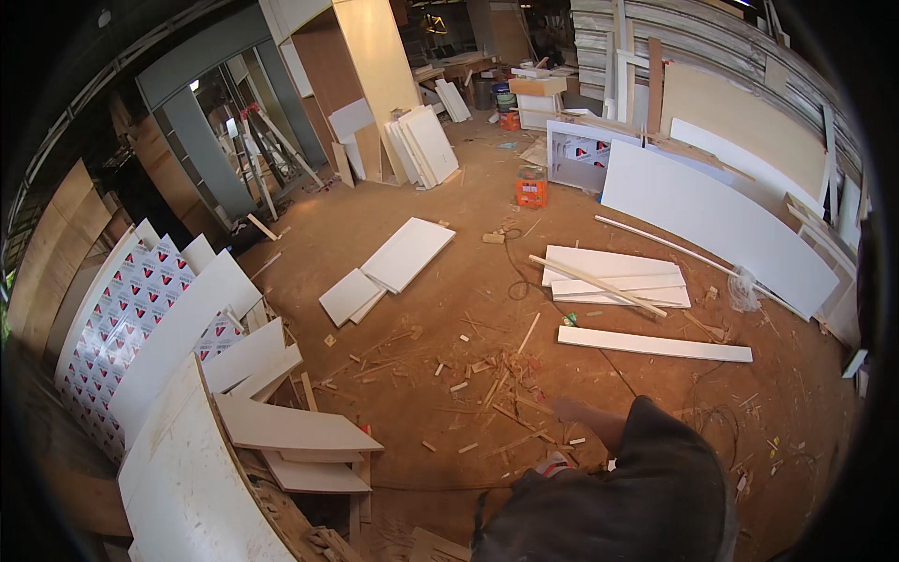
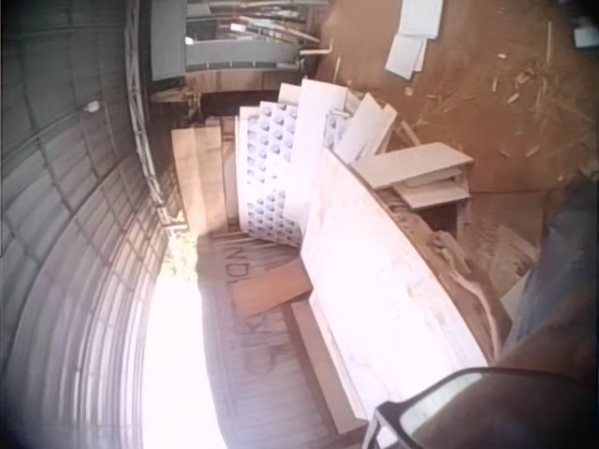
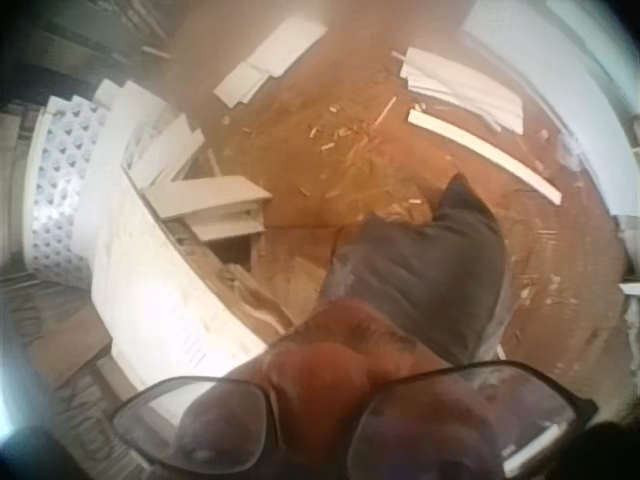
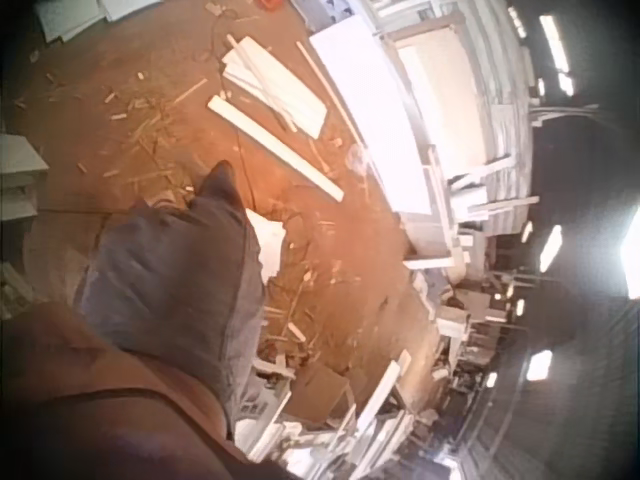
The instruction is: The person uses a table saw to cut a white board, then picks up and moves several cut wood strips around the workshop floor.
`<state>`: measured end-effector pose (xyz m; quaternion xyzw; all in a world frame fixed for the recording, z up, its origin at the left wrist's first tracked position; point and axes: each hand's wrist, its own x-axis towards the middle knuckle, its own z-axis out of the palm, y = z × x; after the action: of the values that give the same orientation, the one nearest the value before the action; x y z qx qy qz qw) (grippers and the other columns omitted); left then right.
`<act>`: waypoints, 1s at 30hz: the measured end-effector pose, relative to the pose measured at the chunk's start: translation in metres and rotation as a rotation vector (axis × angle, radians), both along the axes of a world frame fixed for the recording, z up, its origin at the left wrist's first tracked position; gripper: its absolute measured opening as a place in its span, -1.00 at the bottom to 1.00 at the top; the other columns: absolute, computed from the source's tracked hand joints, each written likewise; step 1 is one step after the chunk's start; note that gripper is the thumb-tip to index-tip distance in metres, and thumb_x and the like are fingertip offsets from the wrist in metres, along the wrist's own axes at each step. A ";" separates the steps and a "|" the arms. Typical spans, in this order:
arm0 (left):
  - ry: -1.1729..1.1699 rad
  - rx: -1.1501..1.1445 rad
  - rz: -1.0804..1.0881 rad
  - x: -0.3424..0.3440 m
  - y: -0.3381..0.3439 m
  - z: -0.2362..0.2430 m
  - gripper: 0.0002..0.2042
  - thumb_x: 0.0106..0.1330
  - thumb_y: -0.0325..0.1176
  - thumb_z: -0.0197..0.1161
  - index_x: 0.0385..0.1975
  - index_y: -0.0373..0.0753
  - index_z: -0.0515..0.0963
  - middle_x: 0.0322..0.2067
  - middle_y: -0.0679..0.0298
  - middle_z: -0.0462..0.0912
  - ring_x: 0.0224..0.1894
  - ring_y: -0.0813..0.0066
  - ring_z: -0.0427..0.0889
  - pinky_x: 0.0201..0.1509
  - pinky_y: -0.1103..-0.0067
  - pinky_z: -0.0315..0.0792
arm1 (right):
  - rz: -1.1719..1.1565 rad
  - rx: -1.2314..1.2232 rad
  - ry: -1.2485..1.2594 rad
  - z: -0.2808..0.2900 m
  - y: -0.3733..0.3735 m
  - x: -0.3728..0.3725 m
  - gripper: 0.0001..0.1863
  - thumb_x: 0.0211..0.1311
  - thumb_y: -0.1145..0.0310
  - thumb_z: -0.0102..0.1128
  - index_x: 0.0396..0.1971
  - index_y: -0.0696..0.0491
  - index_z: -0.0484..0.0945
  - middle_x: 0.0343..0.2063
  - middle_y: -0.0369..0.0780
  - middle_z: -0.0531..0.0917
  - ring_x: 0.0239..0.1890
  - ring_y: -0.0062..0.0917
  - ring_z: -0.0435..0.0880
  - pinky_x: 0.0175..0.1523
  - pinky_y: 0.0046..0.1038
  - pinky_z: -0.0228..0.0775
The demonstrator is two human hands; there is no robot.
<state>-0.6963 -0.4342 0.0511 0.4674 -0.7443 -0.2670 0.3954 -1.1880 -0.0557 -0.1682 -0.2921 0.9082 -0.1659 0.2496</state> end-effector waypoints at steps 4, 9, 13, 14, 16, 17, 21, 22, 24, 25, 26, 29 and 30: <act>0.319 0.398 -0.321 -0.053 -0.032 -0.087 -0.69 0.42 -0.25 0.10 0.10 -0.20 0.45 0.00 0.00 0.53 0.02 -0.09 0.47 0.10 0.23 0.38 | -0.095 0.194 0.022 0.014 0.010 0.022 -0.80 0.13 0.36 0.09 -0.46 0.13 0.66 -0.45 -0.05 0.67 -0.36 -0.21 0.69 -0.34 -0.19 0.49; 0.113 0.416 -0.533 -0.120 -0.003 -0.048 -0.69 0.45 -0.20 0.01 0.00 -0.26 0.53 -0.07 0.07 0.58 0.01 0.19 0.53 0.14 0.46 0.42 | 0.122 0.298 0.168 -0.022 0.065 0.148 -0.77 0.12 0.31 0.07 -0.51 0.12 0.65 -0.47 -0.02 0.64 -0.33 -0.20 0.69 -0.31 -0.21 0.52; 0.140 0.984 -0.609 -0.100 -0.048 -0.128 -0.64 0.36 -0.22 0.12 0.07 -0.26 0.46 -0.04 0.08 0.53 0.02 0.24 0.50 0.11 0.48 0.40 | 0.587 0.177 -0.034 -0.008 0.023 0.205 -0.77 0.02 0.28 0.16 -0.37 0.07 0.65 -0.35 -0.09 0.69 -0.22 -0.18 0.68 -0.12 -0.17 0.50; -0.022 0.778 -0.728 -0.099 -0.067 -0.141 -0.64 0.33 -0.21 0.15 0.02 -0.29 0.48 -0.12 0.08 0.56 -0.06 0.25 0.54 0.04 0.47 0.42 | 0.173 0.143 -0.221 -0.006 0.011 0.212 -0.80 -0.02 0.30 0.18 -0.40 0.05 0.64 -0.38 -0.10 0.69 -0.23 -0.21 0.68 -0.14 -0.18 0.51; -0.268 0.536 -0.884 -0.108 -0.089 -0.161 -0.65 0.29 -0.21 0.17 -0.03 -0.31 0.50 -0.22 0.08 0.59 -0.14 0.28 0.58 -0.04 0.46 0.45 | -0.018 -0.070 -0.141 -0.002 0.013 0.245 -0.76 0.05 0.22 0.13 -0.51 0.10 0.61 -0.50 -0.07 0.65 -0.35 -0.22 0.67 -0.24 -0.24 0.48; -0.366 0.579 -0.923 -0.120 -0.090 -0.157 -0.65 0.29 -0.21 0.17 -0.04 -0.32 0.51 -0.22 0.08 0.59 -0.15 0.29 0.58 -0.05 0.47 0.45 | 0.217 -0.274 0.099 0.005 0.022 0.262 -0.61 0.16 0.11 0.06 -0.60 0.15 0.59 -0.59 -0.03 0.62 -0.46 -0.19 0.64 -0.33 -0.28 0.45; -0.453 0.772 -0.836 -0.128 -0.093 -0.154 -0.65 0.29 -0.20 0.17 -0.06 -0.32 0.52 -0.26 0.09 0.60 -0.18 0.31 0.58 -0.09 0.48 0.45 | -0.103 -0.201 -0.164 0.002 0.024 0.243 -0.66 0.15 0.13 0.09 -0.53 0.12 0.62 -0.58 -0.12 0.65 -0.50 -0.43 0.65 -0.40 -0.36 0.45; -0.473 0.795 -0.851 -0.136 -0.083 -0.158 -0.65 0.29 -0.20 0.17 -0.06 -0.32 0.52 -0.27 0.10 0.60 -0.19 0.32 0.58 -0.09 0.48 0.45 | -0.122 -0.172 -0.167 0.009 0.044 0.241 -0.69 0.15 0.15 0.11 -0.51 0.10 0.63 -0.58 -0.16 0.65 -0.51 -0.51 0.65 -0.41 -0.38 0.46; -0.527 0.804 -0.826 -0.140 -0.086 -0.156 -0.65 0.29 -0.20 0.18 -0.07 -0.32 0.52 -0.28 0.11 0.60 -0.21 0.33 0.58 -0.11 0.49 0.45 | -0.329 -0.342 -0.241 0.023 0.028 0.242 -0.74 0.13 0.21 0.12 -0.49 0.11 0.62 -0.58 -0.19 0.64 -0.50 -0.53 0.65 -0.39 -0.38 0.48; -0.539 0.807 -0.838 -0.162 -0.085 -0.157 -0.65 0.28 -0.19 0.18 -0.08 -0.32 0.53 -0.29 0.11 0.60 -0.22 0.34 0.59 -0.12 0.49 0.45 | -0.411 -0.341 -0.260 0.025 0.029 0.211 -0.76 0.12 0.24 0.13 -0.48 0.12 0.62 -0.57 -0.20 0.64 -0.49 -0.54 0.65 -0.38 -0.38 0.49; -0.560 0.828 -0.857 -0.174 -0.075 -0.159 -0.66 0.28 -0.19 0.18 -0.08 -0.32 0.53 -0.30 0.11 0.60 -0.23 0.35 0.59 -0.13 0.49 0.45 | -0.426 -0.219 -0.289 0.010 0.044 0.208 -0.76 0.13 0.25 0.12 -0.46 0.13 0.61 -0.55 -0.20 0.64 -0.48 -0.54 0.65 -0.37 -0.38 0.50; -0.629 0.834 -0.834 -0.194 -0.065 -0.160 -0.66 0.28 -0.19 0.18 -0.10 -0.33 0.54 -0.33 0.12 0.60 -0.25 0.37 0.59 -0.15 0.50 0.45 | -0.367 -0.162 -0.379 -0.008 0.041 0.189 -0.79 0.08 0.29 0.15 -0.43 0.13 0.61 -0.49 -0.18 0.64 -0.42 -0.47 0.67 -0.30 -0.36 0.53; -0.650 0.843 -0.845 -0.207 -0.057 -0.159 -0.66 0.28 -0.19 0.18 -0.10 -0.33 0.54 -0.34 0.13 0.61 -0.26 0.37 0.59 -0.16 0.51 0.45 | -0.025 -0.019 -0.169 -0.017 0.052 0.179 -0.80 0.02 0.28 0.20 -0.45 0.11 0.61 -0.46 -0.17 0.65 -0.37 -0.38 0.67 -0.25 -0.36 0.53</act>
<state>-0.9030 -0.4907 -0.1082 0.3073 -0.7763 -0.5117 -0.2025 -1.0093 -0.0035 -0.1856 -0.2682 0.8859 -0.2014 0.3205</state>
